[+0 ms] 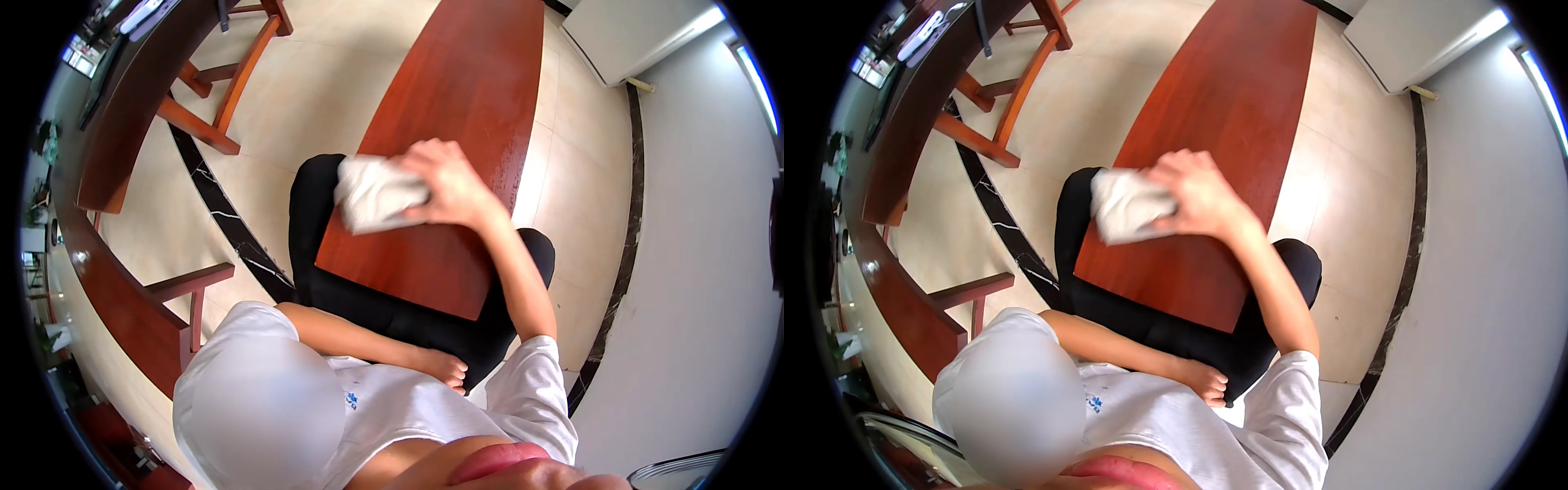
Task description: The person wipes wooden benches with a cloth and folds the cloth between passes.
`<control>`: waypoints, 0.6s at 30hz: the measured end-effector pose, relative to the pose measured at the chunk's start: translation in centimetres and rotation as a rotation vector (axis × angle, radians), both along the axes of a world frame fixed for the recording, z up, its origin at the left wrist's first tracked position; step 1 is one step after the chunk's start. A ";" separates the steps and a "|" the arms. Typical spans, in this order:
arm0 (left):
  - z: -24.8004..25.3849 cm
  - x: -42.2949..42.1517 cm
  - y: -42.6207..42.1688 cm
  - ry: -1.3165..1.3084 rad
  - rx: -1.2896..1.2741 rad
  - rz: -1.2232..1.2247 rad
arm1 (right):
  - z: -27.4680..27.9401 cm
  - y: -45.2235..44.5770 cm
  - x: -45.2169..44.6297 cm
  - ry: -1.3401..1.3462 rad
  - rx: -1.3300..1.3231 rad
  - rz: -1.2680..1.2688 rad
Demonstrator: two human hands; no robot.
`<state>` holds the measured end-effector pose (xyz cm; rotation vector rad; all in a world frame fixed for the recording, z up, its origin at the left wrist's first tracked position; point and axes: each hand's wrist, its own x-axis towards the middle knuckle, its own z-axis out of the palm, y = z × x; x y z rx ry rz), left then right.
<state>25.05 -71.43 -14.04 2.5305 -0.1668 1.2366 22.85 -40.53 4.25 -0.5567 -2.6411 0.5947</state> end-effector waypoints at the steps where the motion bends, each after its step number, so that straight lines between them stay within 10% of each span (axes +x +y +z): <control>1: 0.0 0.1 -0.1 -0.004 0.011 0.001 | -0.1 -1.5 -0.8 0.016 0.000 0.115; 11: 0.4 -0.3 -0.5 0.078 0.035 -0.020 | -1.1 -2.7 -1.0 0.072 -0.059 0.326; 18: 0.5 -0.5 0.3 0.090 -0.036 -0.042 | -3.1 9.8 6.7 0.177 0.171 -0.511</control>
